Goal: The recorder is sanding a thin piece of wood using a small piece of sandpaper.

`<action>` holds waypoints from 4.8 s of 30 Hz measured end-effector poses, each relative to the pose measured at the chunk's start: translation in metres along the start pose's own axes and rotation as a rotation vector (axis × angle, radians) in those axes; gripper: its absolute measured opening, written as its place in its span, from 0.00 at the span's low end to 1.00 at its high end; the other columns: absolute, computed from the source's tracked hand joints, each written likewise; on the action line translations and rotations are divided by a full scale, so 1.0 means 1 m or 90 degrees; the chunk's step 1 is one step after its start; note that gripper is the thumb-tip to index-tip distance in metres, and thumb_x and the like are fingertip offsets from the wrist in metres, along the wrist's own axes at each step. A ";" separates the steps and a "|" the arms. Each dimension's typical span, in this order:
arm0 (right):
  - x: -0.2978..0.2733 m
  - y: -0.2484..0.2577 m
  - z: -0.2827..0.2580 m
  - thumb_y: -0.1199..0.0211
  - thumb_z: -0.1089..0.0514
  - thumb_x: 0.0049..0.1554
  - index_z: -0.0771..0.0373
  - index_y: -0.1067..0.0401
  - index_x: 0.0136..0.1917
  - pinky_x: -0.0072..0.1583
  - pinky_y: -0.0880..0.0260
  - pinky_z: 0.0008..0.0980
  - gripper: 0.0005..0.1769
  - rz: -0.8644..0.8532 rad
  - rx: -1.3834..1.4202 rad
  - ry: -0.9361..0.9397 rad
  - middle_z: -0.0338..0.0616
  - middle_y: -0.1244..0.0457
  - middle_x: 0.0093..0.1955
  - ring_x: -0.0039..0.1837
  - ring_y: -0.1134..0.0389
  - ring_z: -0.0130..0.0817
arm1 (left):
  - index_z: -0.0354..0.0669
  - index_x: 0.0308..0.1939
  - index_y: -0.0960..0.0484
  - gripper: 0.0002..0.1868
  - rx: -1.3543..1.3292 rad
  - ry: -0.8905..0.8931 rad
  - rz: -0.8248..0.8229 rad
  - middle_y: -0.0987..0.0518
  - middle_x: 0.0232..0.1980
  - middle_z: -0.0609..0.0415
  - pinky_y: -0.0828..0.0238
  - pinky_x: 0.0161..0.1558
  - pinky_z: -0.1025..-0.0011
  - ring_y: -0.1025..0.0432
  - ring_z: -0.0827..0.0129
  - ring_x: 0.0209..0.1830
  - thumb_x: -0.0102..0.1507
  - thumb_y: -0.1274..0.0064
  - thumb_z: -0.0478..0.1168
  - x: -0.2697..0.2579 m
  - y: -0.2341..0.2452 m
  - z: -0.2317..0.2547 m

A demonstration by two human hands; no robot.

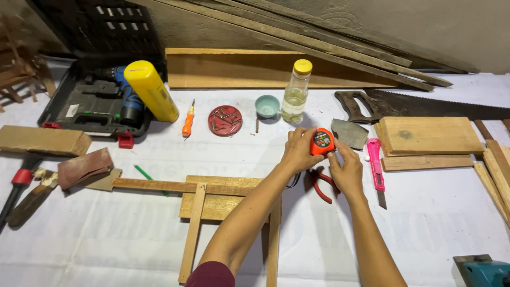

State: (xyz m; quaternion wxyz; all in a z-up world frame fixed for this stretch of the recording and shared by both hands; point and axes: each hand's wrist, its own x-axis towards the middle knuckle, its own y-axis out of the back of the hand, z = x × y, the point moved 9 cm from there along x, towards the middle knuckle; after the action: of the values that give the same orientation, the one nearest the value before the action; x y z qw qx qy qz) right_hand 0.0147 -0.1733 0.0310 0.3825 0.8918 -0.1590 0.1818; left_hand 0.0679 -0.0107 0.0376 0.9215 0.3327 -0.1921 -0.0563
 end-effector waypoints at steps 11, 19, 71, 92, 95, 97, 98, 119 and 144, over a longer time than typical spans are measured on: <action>-0.041 -0.036 -0.164 0.35 0.58 0.59 0.58 0.24 0.65 0.68 0.35 0.42 0.20 -0.063 0.060 0.175 0.51 0.33 0.67 0.68 0.33 0.48 | 0.42 0.53 0.18 0.21 -0.059 -0.052 0.068 0.20 0.48 0.45 0.30 0.58 0.58 0.27 0.51 0.54 0.57 0.40 0.41 -0.078 0.112 -0.034; -0.048 -0.097 -0.236 0.34 0.61 0.58 0.56 0.24 0.65 0.66 0.32 0.42 0.21 -0.125 0.072 0.212 0.48 0.32 0.65 0.66 0.32 0.47 | 0.40 0.50 0.17 0.16 -0.085 -0.019 0.083 0.19 0.43 0.46 0.26 0.51 0.59 0.24 0.54 0.48 0.59 0.42 0.40 -0.106 0.201 -0.089; 0.060 -0.249 -0.224 0.34 0.68 0.52 0.53 0.20 0.61 0.70 0.45 0.49 0.24 -0.225 -0.184 0.239 0.50 0.42 0.73 0.72 0.46 0.51 | 0.47 0.42 0.11 0.11 0.244 -0.050 0.034 0.29 0.48 0.50 0.34 0.50 0.60 0.36 0.57 0.52 0.56 0.39 0.32 0.008 0.235 -0.214; 0.072 -0.250 -0.208 0.33 0.68 0.53 0.49 0.18 0.57 0.75 0.48 0.48 0.22 -0.226 -0.235 0.225 0.48 0.42 0.77 0.77 0.48 0.50 | 0.46 0.37 0.11 0.06 0.202 -0.016 0.006 0.30 0.48 0.54 0.32 0.50 0.64 0.36 0.61 0.52 0.57 0.36 0.35 0.019 0.246 -0.224; 0.072 -0.256 -0.224 0.33 0.68 0.53 0.46 0.19 0.61 0.74 0.48 0.49 0.25 -0.237 -0.207 0.243 0.49 0.43 0.77 0.76 0.48 0.50 | 0.46 0.37 0.11 0.05 0.214 -0.020 -0.001 0.30 0.47 0.53 0.31 0.49 0.63 0.36 0.61 0.51 0.56 0.35 0.36 0.017 0.248 -0.222; 0.070 -0.261 -0.236 0.32 0.68 0.52 0.45 0.20 0.62 0.72 0.49 0.51 0.27 -0.249 -0.183 0.256 0.51 0.44 0.77 0.75 0.48 0.52 | 0.47 0.37 0.10 0.05 0.221 -0.029 0.000 0.31 0.46 0.52 0.32 0.48 0.62 0.36 0.60 0.50 0.57 0.36 0.36 0.014 0.249 -0.220; 0.068 -0.264 -0.238 0.31 0.68 0.47 0.43 0.19 0.60 0.72 0.50 0.51 0.30 -0.267 -0.202 0.257 0.51 0.44 0.76 0.74 0.49 0.53 | 0.48 0.38 0.10 0.07 0.204 -0.051 -0.003 0.31 0.46 0.52 0.31 0.47 0.61 0.36 0.59 0.50 0.56 0.36 0.34 0.012 0.249 -0.216; 0.080 -0.284 -0.235 0.26 0.58 0.50 0.56 0.17 0.49 0.68 0.43 0.48 0.11 -0.195 -0.221 0.284 0.46 0.37 0.68 0.70 0.43 0.48 | 0.39 0.30 0.14 0.01 0.198 -0.113 0.040 0.30 0.45 0.48 0.29 0.46 0.58 0.34 0.56 0.49 0.57 0.41 0.32 0.015 0.228 -0.209; 0.087 -0.305 -0.235 0.30 0.57 0.55 0.61 0.21 0.52 0.68 0.51 0.52 0.11 -0.271 -0.281 0.320 0.48 0.40 0.62 0.66 0.47 0.49 | 0.36 0.34 0.16 0.03 0.148 -0.015 0.044 0.29 0.49 0.47 0.28 0.51 0.59 0.32 0.55 0.52 0.58 0.43 0.31 0.015 0.231 -0.220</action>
State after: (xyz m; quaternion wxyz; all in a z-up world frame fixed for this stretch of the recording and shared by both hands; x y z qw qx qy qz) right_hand 0.1732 0.1885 0.0296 0.6210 0.7289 0.0929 0.2728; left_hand 0.1625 0.2942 0.0344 0.8756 0.4300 -0.2198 -0.0056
